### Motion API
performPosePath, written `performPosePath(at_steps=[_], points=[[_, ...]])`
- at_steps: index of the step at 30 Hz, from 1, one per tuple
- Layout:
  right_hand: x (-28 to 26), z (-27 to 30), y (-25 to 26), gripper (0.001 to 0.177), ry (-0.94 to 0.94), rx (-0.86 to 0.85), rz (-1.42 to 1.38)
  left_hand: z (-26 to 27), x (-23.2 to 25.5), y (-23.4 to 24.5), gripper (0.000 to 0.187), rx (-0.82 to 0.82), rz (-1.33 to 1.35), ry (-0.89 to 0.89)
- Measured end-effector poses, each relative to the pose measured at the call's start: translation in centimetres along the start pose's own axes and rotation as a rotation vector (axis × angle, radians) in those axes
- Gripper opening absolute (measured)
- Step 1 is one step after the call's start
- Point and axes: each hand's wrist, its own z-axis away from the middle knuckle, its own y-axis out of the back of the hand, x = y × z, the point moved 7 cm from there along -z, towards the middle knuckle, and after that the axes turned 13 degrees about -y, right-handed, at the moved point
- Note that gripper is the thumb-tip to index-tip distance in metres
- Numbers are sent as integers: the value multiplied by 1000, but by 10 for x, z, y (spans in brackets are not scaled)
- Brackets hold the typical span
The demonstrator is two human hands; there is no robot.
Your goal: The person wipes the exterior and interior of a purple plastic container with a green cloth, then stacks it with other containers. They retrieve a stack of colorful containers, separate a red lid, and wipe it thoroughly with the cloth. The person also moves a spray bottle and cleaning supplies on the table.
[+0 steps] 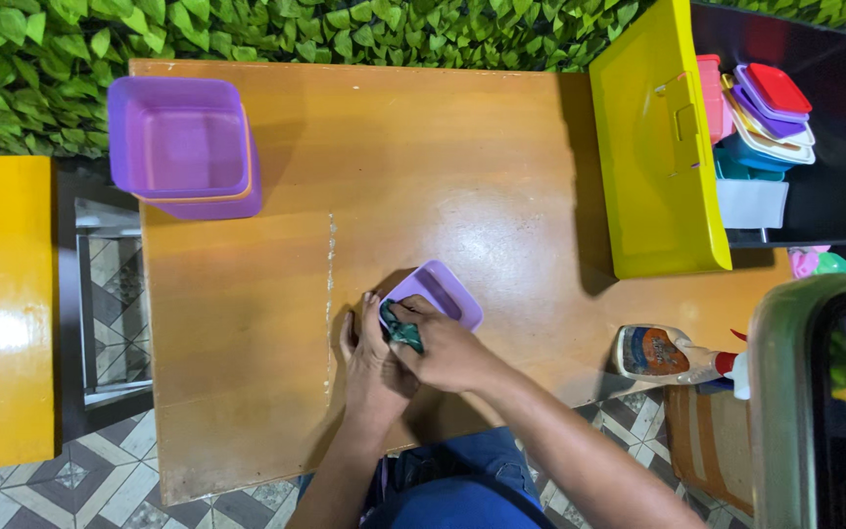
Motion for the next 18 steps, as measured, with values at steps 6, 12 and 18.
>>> performPosePath(at_steps=[6, 12, 18], points=[[-8, 11, 15, 50, 226, -137, 233, -2, -5, 1, 95, -107, 33, 117], [6, 16, 24, 47, 67, -344, 126, -29, -4, 7, 84, -333, 17, 73], [21, 27, 19, 65, 1, -359, 428, -51, -10, 7, 116, -667, 151, 16]])
